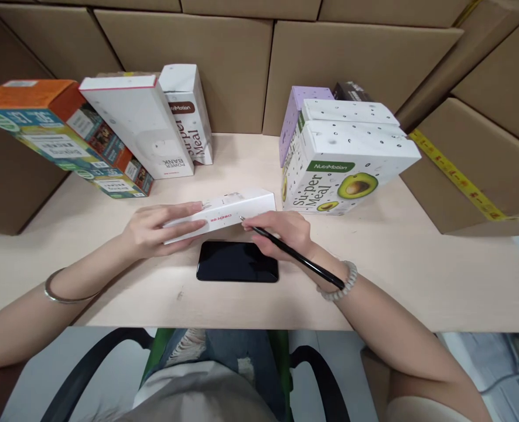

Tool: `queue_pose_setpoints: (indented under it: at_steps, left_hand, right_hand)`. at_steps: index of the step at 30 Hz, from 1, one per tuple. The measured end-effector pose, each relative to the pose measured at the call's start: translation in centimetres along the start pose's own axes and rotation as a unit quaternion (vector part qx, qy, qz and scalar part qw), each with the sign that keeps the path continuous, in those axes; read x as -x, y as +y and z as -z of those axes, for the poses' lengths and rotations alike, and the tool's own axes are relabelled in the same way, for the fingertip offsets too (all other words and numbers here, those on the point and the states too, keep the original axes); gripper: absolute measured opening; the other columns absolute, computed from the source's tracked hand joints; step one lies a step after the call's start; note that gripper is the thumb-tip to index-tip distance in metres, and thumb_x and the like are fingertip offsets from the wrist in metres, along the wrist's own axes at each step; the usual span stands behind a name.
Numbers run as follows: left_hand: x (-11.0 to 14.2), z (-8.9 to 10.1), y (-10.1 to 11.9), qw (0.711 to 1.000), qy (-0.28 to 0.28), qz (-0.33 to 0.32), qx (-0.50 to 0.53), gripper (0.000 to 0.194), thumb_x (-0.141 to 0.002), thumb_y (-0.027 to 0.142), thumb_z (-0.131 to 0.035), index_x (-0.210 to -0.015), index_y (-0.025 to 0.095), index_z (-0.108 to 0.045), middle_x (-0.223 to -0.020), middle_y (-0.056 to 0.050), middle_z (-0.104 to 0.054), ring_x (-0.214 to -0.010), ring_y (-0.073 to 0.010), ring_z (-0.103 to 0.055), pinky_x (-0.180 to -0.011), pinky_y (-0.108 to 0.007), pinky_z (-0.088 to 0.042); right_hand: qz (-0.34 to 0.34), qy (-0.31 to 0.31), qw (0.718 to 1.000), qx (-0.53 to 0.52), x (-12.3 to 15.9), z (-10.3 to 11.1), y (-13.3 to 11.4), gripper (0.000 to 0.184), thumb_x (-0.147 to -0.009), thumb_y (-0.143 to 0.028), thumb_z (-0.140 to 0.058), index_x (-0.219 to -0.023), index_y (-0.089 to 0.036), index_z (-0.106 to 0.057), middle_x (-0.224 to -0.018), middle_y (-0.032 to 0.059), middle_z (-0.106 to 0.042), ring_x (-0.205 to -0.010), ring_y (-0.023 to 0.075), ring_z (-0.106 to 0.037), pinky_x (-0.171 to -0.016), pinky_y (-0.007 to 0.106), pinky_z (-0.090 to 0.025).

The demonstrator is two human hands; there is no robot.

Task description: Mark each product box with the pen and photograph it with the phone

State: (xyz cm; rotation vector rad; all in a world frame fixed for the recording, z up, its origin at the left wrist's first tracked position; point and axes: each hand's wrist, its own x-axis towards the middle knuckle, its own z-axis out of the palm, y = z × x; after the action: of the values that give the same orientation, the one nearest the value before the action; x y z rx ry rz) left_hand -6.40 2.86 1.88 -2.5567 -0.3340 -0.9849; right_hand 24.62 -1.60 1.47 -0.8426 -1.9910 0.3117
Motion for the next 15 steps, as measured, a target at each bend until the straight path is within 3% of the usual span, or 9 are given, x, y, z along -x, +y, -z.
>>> queue_pose_setpoints:
  at_steps: [2, 4, 10, 15]
  left_hand:
    - [-0.1, -0.2, 0.2, 1.0, 0.015, -0.015, 0.001, 0.023, -0.098, 0.03, -0.065, -0.119, 0.02, -0.071, -0.117, -0.012, -0.079, -0.1, -0.0189, -0.081, -0.078, -0.025, -0.069]
    - [-0.2, -0.2, 0.4, 0.999, 0.023, -0.03, 0.002, 0.023, -0.098, 0.029, -0.063, -0.117, 0.019, -0.072, -0.114, -0.012, -0.08, -0.094, -0.0186, -0.082, -0.072, -0.025, -0.069]
    - [-0.2, -0.3, 0.8, 0.999, 0.027, -0.036, 0.001, 0.024, -0.094, 0.028, -0.067, -0.116, 0.02, -0.072, -0.112, -0.012, -0.08, -0.092, -0.0184, -0.081, -0.07, -0.026, -0.069]
    - [0.0, -0.4, 1.1, 1.0, 0.021, -0.012, -0.002, 0.027, -0.092, 0.028, -0.068, -0.119, 0.022, -0.071, -0.116, -0.009, -0.079, -0.095, -0.0177, -0.081, -0.072, -0.026, -0.069]
  right_hand:
    - [-0.01, 0.073, 0.997, -0.017, -0.2, -0.6, 0.1, 0.003, -0.092, -0.029, -0.073, -0.095, -0.029, -0.071, -0.081, -0.0003, -0.08, -0.067, 0.0177, -0.075, -0.062, 0.031, -0.061]
    - [-0.022, 0.115, 0.993, -0.031, -0.5, -1.2, 0.2, 0.01, -0.085, -0.021, -0.076, -0.085, -0.027, -0.069, -0.072, -0.0026, -0.074, -0.057, 0.0148, -0.066, -0.054, 0.029, -0.054]
    - [-0.116, 0.033, 0.992, -0.033, -1.1, -0.6, -1.1, 0.014, -0.081, -0.015, -0.069, -0.07, -0.023, -0.068, -0.066, -0.0021, -0.07, -0.06, 0.0137, -0.064, -0.059, 0.028, -0.049]
    - [-0.108, 0.031, 0.993, -0.034, -1.2, -0.6, -0.7, 0.015, -0.08, -0.014, -0.07, -0.068, -0.024, -0.067, -0.065, -0.0027, -0.069, -0.06, 0.014, -0.063, -0.058, 0.029, -0.048]
